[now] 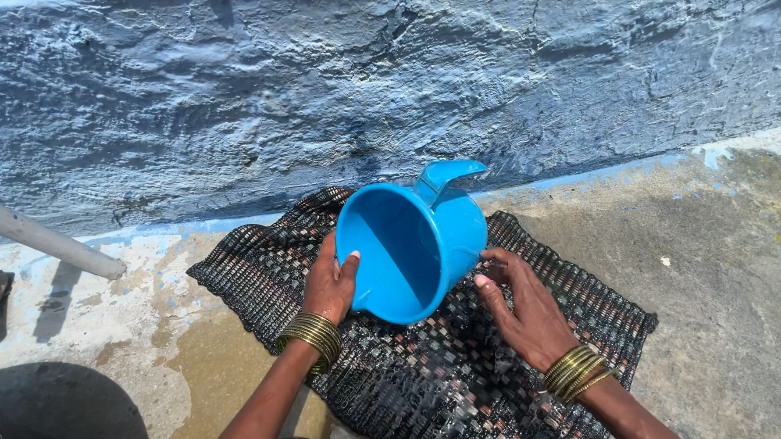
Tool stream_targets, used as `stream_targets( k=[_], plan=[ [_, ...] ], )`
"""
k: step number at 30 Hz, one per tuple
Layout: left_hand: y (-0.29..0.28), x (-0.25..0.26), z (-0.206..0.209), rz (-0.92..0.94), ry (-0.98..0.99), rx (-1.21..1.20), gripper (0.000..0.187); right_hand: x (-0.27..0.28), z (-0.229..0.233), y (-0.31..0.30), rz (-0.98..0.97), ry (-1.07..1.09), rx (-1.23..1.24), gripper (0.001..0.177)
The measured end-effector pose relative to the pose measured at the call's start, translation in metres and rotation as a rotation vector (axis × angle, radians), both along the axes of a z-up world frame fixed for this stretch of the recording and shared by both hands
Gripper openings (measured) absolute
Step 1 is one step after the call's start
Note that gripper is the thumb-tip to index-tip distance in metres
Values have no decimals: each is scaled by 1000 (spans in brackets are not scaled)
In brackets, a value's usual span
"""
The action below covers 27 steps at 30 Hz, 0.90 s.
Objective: The person scrubs a rug with a brush, pours water over it from a bucket, wrings it out by hand, and spreads it flat on the ground to rinse it again.
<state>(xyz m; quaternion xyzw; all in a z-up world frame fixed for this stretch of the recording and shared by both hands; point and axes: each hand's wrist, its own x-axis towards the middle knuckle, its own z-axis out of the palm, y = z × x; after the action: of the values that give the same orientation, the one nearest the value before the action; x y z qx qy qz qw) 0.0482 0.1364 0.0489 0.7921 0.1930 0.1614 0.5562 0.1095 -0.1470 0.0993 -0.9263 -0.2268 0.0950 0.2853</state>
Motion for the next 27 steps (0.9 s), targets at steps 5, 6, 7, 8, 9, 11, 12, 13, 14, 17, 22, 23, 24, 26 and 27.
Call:
stream_targets(
  k=[5,6,7,8,9,11,12,13,14,17,22,23,24,26,27],
  plan=[
    [76,-23,46,13,291,362,52,-24,-90,-43,-311,287,-735,82],
    [89,-27,53,51,429,398,52,-26,-110,-59,-271,140,-771,80],
    [97,-32,56,94,413,434,52,-29,-129,-79,-233,-2,-808,77],
    [106,-38,59,136,398,469,52,-23,-144,-98,-195,-144,-841,74],
    [115,-42,64,170,452,494,53,-4,-155,-111,-156,-222,-790,73],
    [132,-54,73,238,564,539,55,26,-165,-138,-78,-374,-691,72],
    [142,-59,78,273,585,587,54,48,-164,-148,-44,-334,-787,70],
    [150,-66,83,308,609,630,54,78,-156,-156,-6,-293,-887,69],
    [157,-73,86,343,632,674,53,102,-145,-163,-30,-279,-961,69],
    [174,-93,94,390,737,709,51,160,-97,-173,-246,-74,-1170,74],
    [172,-98,78,482,698,651,52,114,-95,-91,-144,-227,-737,72],
    [168,-97,73,491,695,634,52,81,-106,-68,-118,-147,-735,73],
    [162,-97,67,484,696,620,52,49,-113,-52,-92,-67,-733,73],
    [153,-85,63,472,675,603,53,8,-122,-37,-126,8,-762,74],
    [149,-81,61,475,692,599,52,0,-124,-50,-127,-33,-795,73]
  ],
)
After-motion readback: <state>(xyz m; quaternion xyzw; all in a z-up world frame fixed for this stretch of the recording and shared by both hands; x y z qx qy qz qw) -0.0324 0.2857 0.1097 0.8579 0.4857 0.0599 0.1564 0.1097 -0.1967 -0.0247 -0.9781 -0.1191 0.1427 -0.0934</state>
